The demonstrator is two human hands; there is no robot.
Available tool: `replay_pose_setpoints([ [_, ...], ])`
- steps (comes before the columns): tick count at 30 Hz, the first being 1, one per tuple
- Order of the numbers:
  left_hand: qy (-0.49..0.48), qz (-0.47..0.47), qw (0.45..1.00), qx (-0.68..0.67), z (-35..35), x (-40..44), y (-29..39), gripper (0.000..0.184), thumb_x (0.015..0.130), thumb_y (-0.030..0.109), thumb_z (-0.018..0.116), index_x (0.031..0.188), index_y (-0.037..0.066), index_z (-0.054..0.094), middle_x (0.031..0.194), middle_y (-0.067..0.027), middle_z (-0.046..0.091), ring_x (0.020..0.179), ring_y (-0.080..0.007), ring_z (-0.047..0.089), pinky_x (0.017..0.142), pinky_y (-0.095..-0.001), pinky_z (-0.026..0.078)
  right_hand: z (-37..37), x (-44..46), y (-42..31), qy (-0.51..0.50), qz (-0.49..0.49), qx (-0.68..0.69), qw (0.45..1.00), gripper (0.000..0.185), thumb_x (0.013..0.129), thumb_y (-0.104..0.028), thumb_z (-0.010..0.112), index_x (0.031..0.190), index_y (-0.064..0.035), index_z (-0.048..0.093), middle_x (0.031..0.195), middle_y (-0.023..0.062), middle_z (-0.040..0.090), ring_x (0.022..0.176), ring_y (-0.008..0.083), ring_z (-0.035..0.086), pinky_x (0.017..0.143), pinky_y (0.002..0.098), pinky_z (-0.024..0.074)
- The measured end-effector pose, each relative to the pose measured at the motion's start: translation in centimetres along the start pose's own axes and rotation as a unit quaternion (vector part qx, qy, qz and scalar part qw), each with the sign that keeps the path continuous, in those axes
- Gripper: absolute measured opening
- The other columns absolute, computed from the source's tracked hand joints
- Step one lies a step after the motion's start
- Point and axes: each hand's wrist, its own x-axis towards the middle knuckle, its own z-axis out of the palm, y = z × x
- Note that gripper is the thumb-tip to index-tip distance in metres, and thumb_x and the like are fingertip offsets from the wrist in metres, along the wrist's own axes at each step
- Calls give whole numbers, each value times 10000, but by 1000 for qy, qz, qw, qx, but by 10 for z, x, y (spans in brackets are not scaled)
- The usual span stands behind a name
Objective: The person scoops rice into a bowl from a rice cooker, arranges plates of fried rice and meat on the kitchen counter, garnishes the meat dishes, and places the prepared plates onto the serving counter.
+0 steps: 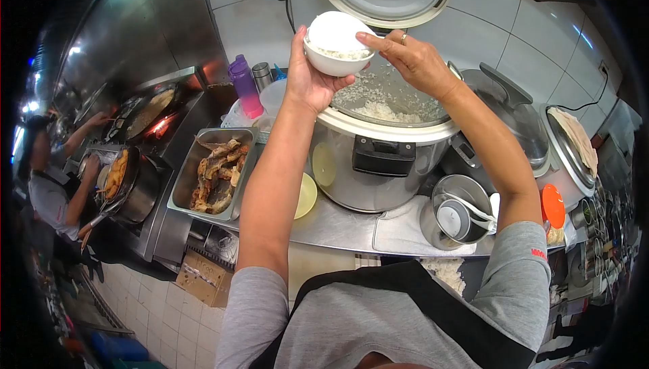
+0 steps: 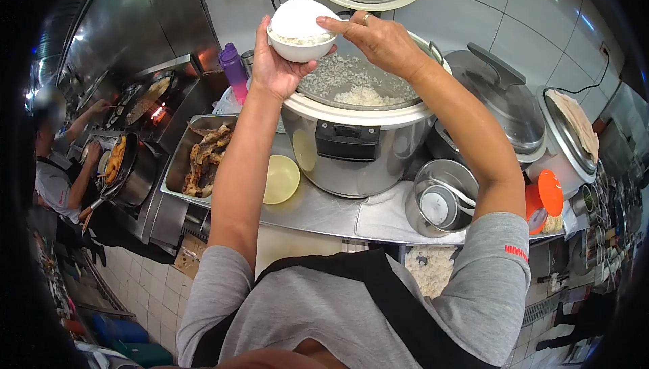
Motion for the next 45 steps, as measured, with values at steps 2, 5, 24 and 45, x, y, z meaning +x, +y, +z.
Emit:
replay_pose_setpoints([
  [2, 21, 16, 1000, 4, 2, -1, -1, 705, 834, 636, 379, 1249, 69, 432, 1089, -167, 581, 912, -325, 633, 542, -348, 583, -12, 5, 0, -21, 31, 51, 998, 479, 861, -66, 567, 1283, -288, 524, 787, 11, 585, 679, 155, 555, 628, 340, 482],
  [5, 51, 51, 997, 19, 8, -5, -3, 662, 818, 616, 430, 1224, 93, 453, 1080, -144, 587, 906, -283, 631, 542, -364, 554, -49, 10, 8, -80, 141, 118, 980, 399, 890, -121, 542, 1277, -221, 541, 840, 4, 630, 688, 133, 551, 645, 310, 482],
  [24, 89, 139, 982, 89, 7, -2, -16, 646, 820, 554, 504, 1223, 52, 446, 1103, -141, 593, 941, -254, 639, 609, -383, 574, -20, 39, 58, -384, 150, -198, 889, 239, 844, -140, 495, 1016, -47, 633, 842, 133, 643, 785, 277, 621, 697, 400, 480],
  [45, 70, 156, 983, 71, 2, -5, -11, 693, 806, 539, 564, 1269, 81, 330, 1103, -146, 519, 911, -257, 623, 555, -358, 560, 145, -19, 42, -678, -158, 90, 712, 355, 753, -301, 638, 997, -44, 660, 1005, 194, 648, 902, 311, 624, 768, 418, 482],
])
